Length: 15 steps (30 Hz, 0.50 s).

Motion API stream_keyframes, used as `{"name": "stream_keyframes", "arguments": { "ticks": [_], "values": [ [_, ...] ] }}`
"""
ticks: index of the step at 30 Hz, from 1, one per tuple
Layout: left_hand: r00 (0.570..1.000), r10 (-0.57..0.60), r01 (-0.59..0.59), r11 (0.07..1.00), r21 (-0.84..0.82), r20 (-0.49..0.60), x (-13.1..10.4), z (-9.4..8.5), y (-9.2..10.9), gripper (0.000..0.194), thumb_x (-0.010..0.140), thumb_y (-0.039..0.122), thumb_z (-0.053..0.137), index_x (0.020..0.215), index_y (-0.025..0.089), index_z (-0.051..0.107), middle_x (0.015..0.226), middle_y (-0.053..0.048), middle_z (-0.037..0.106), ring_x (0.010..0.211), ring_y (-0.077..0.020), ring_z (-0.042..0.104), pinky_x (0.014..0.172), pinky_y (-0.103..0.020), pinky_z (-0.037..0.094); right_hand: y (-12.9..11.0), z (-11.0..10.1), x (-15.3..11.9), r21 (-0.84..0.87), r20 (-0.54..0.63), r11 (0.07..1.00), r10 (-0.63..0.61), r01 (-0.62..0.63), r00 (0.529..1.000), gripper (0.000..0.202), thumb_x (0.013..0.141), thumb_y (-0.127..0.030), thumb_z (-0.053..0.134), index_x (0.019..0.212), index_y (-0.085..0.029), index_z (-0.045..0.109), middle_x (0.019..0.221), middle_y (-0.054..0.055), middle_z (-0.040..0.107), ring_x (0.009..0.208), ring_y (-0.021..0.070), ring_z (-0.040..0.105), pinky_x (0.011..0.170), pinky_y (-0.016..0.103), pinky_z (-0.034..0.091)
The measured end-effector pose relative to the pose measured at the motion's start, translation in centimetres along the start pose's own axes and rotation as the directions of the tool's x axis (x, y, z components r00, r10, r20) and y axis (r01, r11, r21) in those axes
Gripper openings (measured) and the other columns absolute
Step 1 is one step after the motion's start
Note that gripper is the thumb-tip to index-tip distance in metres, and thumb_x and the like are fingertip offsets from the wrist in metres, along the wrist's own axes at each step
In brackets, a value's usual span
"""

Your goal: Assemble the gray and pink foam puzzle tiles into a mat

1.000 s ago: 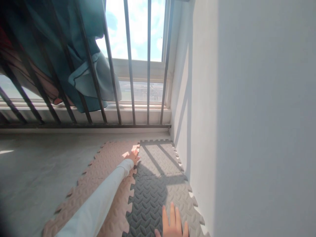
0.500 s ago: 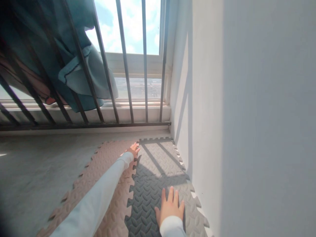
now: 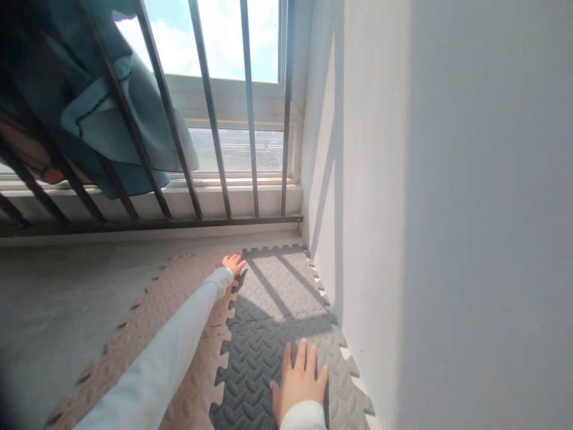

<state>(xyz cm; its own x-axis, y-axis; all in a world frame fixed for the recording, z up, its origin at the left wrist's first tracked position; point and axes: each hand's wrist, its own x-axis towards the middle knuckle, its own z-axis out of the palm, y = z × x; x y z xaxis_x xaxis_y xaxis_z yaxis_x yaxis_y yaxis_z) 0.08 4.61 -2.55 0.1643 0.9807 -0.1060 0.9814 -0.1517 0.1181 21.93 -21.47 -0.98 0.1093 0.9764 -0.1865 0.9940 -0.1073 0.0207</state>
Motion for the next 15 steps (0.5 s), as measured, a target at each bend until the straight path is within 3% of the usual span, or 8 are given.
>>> {"name": "stream_keyframes", "arguments": {
  "ticks": [6, 9, 15],
  "values": [
    [0.975, -0.192, 0.189, 0.981, -0.039, -0.108, 0.6, 1.2, 1.6, 0.049, 0.079, 0.049, 0.026, 0.124, 0.031, 0.037, 0.135, -0.002, 0.033, 0.118, -0.0283, 0.027, 0.089, -0.050, 0.028, 0.1, 0.3, 0.0, 0.036, 0.003, 0.999, 0.002, -0.002, 1.000, 0.060, 0.071, -0.049, 0.046, 0.125, -0.024, 0.037, 0.136, 0.014, 0.026, 0.123, 0.0349, 0.021, 0.091, 0.057, 0.021],
    [0.971, -0.195, 0.191, 0.981, -0.036, -0.139, 0.9, 1.3, 1.6, 0.051, 0.077, 0.052, 0.027, 0.123, 0.032, 0.038, 0.134, -0.001, 0.034, 0.119, -0.0287, 0.026, 0.087, -0.049, 0.031, 0.0, 0.2, 0.0, 0.029, 0.010, 1.000, 0.010, -0.010, 1.000, 0.061, 0.071, -0.050, 0.046, 0.126, -0.025, 0.037, 0.137, 0.014, 0.025, 0.124, 0.0349, 0.020, 0.091, 0.058, 0.020],
    [0.990, -0.122, 0.118, 0.991, -0.067, -0.067, 1.0, 0.7, -0.2, 0.045, 0.077, 0.048, 0.033, 0.118, 0.034, 0.044, 0.125, 0.000, 0.045, 0.115, -0.0253, 0.034, 0.094, -0.041, 0.027, -0.1, -0.2, -0.1, 0.024, 0.023, 1.000, 0.005, -0.006, 1.000, 0.060, 0.072, -0.048, 0.046, 0.126, -0.024, 0.037, 0.136, 0.014, 0.026, 0.123, 0.0348, 0.020, 0.091, 0.057, 0.020]
  ]
}}
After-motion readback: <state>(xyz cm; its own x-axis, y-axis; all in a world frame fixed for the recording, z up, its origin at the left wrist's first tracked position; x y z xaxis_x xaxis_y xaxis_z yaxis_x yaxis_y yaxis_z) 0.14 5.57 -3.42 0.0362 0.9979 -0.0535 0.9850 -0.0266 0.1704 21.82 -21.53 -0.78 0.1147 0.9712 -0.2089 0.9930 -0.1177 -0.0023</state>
